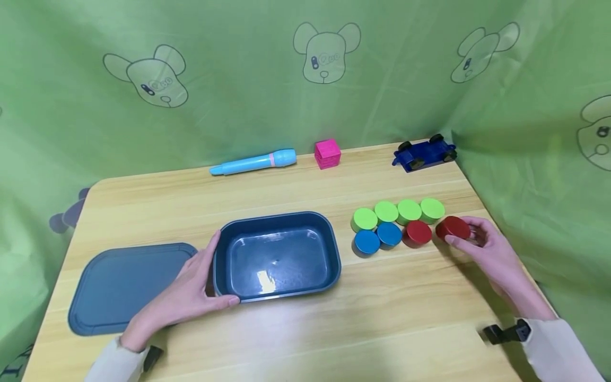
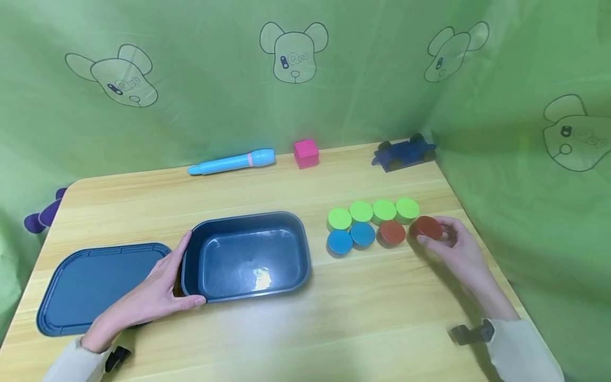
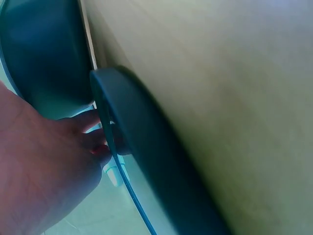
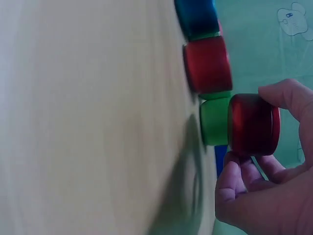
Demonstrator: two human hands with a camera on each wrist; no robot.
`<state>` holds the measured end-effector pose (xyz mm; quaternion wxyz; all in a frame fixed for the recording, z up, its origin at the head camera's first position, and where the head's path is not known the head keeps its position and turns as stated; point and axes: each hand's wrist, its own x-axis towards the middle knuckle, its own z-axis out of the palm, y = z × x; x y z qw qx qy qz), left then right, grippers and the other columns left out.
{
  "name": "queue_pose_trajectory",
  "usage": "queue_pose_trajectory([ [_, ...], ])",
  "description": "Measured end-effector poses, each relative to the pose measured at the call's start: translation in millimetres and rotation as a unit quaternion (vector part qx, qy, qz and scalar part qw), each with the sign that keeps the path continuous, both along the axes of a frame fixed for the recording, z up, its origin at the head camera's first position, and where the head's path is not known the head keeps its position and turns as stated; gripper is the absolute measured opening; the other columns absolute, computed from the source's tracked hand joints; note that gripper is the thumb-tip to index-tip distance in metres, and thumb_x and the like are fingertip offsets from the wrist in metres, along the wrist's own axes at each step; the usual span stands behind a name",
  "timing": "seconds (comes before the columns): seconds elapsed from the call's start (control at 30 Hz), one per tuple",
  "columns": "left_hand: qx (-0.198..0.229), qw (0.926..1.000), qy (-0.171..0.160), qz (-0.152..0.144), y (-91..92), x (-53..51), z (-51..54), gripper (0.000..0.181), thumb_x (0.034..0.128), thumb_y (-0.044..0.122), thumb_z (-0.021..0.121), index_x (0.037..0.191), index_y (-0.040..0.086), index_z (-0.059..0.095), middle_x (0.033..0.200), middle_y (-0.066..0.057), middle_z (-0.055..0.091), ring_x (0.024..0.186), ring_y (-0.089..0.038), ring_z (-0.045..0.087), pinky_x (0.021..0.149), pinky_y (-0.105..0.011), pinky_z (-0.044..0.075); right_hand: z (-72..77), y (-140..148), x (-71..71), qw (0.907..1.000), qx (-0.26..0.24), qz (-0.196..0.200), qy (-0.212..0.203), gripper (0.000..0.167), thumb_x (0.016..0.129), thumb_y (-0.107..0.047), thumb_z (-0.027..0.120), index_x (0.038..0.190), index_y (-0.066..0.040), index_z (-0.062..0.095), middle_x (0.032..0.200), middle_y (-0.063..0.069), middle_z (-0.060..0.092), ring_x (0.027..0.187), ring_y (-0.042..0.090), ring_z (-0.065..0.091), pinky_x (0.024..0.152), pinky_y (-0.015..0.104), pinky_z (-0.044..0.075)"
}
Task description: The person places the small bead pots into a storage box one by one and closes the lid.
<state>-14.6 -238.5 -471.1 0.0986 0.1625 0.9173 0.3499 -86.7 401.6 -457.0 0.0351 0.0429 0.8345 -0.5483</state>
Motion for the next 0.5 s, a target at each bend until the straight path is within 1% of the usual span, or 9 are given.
queue_pose_trajectory([
  [0.13, 0.0, 1.0, -0.003, -0.002, 0.9, -0.1, 1.9, 0.141, 0.0829, 0.065, 0.089, 0.177, 0.025, -0.008, 0.174, -0.027, 0.027, 0.155, -0.057, 0.024, 0.117, -0.079, 0.018, 8.9, -8, 3.9, 0.998, -0.059, -0.021, 0.005, 0.046, 0.101, -0.005, 0.079, 0.138, -0.022, 0.058, 0.124, -0.01, 0.065, 0.106, 0.004, 0.063, 0.082, 0.012, 0.051],
  [0.23, 0.001, 1.0, -0.004, -0.002, 1.0, -0.5, 3.6, 0.141, 0.0832, 0.063, 0.09, 0.177, 0.025, -0.008, 0.175, -0.026, 0.025, 0.155, -0.056, 0.024, 0.117, -0.079, 0.018, 14.7, -18, 6.2, 0.9951, -0.093, -0.03, 0.017, 0.047, 0.101, -0.004, 0.079, 0.14, -0.02, 0.058, 0.125, -0.008, 0.065, 0.109, 0.004, 0.063, 0.083, 0.012, 0.052],
  [0.3, 0.001, 1.0, -0.003, -0.002, 1.1, -0.4, 4.0, 0.141, 0.0832, 0.063, 0.09, 0.177, 0.026, -0.008, 0.174, -0.025, 0.027, 0.155, -0.055, 0.026, 0.116, -0.08, 0.02, 18.3, -27, 8.0, 0.9937, -0.103, -0.034, 0.026, 0.048, 0.101, -0.003, 0.079, 0.14, -0.02, 0.057, 0.126, -0.007, 0.065, 0.11, 0.004, 0.063, 0.083, 0.012, 0.052],
  [0.4, 0.003, 1.0, -0.009, -0.003, 1.4, 2.0, 3.1, 0.14, 0.0838, 0.063, 0.09, 0.177, 0.025, -0.008, 0.175, -0.023, 0.026, 0.155, -0.054, 0.026, 0.115, -0.08, 0.021, 22.3, -40, 13.1, 0.9926, -0.114, -0.034, 0.028, 0.048, 0.101, -0.003, 0.079, 0.14, -0.019, 0.056, 0.128, -0.005, 0.062, 0.111, 0.006, 0.063, 0.084, 0.014, 0.054],
  [0.5, 0.007, 0.9999, -0.002, -0.007, 1.9, -1.7, 4.3, 0.14, 0.0838, 0.063, 0.09, 0.177, 0.026, -0.007, 0.175, -0.023, 0.028, 0.155, -0.053, 0.029, 0.114, -0.081, 0.022, 30.4, -53, 13.0, 0.9949, -0.095, -0.026, 0.025, 0.047, 0.102, -0.006, 0.078, 0.141, -0.019, 0.056, 0.129, -0.005, 0.061, 0.112, 0.007, 0.063, 0.084, 0.015, 0.054],
])
